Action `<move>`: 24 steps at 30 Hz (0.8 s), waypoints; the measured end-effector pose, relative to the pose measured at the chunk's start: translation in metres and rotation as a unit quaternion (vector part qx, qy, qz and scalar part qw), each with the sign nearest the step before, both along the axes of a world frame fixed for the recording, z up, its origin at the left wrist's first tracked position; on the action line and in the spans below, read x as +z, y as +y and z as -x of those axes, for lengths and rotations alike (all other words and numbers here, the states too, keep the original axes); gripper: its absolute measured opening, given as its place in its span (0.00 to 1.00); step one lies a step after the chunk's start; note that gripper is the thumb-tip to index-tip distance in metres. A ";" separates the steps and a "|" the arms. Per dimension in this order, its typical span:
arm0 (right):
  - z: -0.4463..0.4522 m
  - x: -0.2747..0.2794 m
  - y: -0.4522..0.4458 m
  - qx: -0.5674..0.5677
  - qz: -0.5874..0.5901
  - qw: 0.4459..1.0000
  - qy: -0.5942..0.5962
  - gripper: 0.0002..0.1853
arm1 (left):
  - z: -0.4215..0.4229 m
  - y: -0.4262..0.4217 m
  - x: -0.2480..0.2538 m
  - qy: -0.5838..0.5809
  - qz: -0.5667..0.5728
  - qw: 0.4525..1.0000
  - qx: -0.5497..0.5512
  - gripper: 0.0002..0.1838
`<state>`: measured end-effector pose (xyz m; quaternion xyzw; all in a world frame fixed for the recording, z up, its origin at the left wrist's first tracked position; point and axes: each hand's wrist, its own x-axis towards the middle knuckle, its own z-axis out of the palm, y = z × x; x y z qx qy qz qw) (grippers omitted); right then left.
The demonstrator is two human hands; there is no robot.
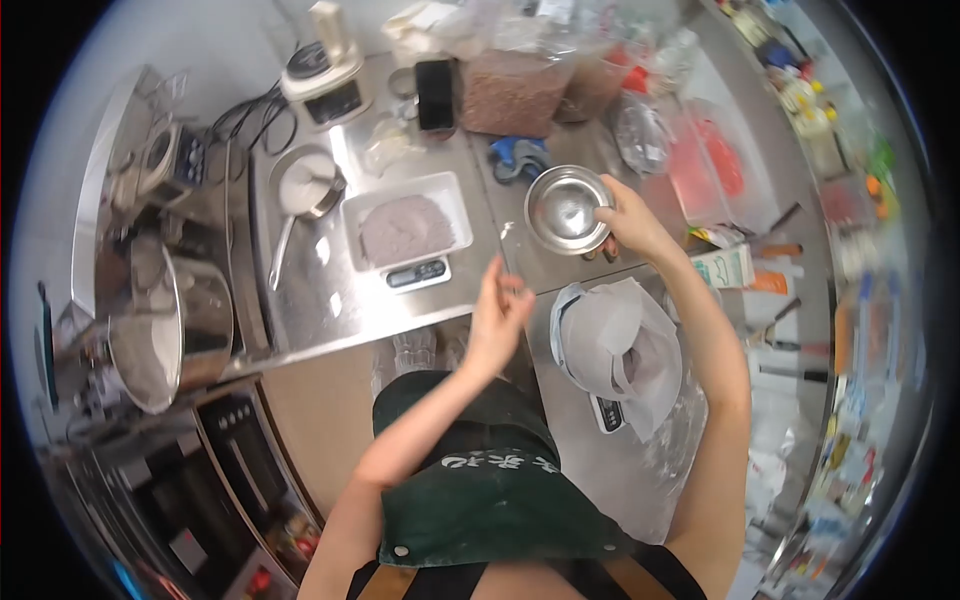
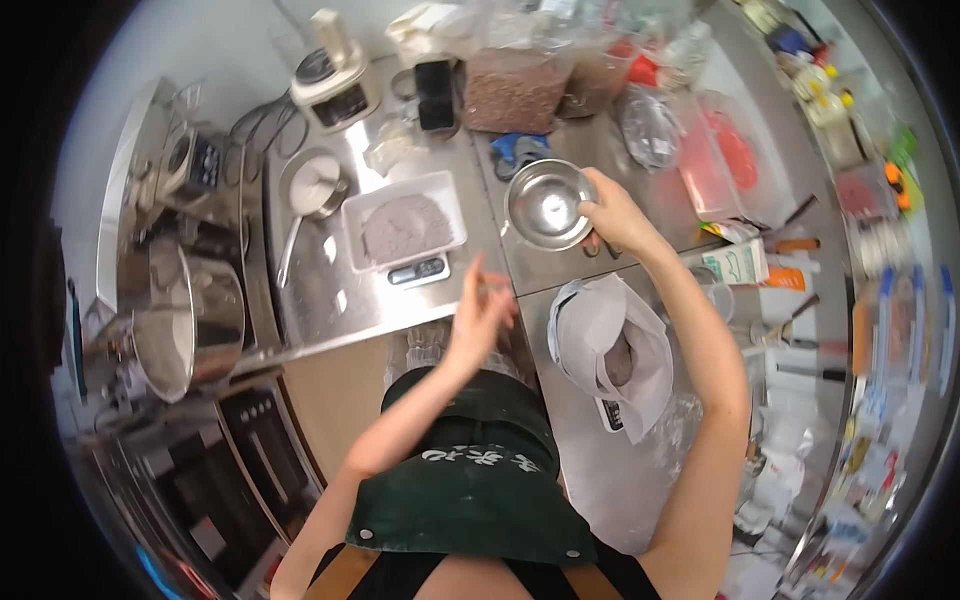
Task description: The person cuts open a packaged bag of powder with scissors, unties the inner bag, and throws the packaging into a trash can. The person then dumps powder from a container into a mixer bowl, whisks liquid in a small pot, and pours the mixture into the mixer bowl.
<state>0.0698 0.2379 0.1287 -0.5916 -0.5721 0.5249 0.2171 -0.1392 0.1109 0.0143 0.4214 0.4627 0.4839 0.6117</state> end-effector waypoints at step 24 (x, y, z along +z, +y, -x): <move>-0.141 -0.003 -0.277 -0.393 -0.139 0.909 -0.003 0.15 | 0.065 -0.072 -0.079 0.032 0.278 0.930 -0.237 0.31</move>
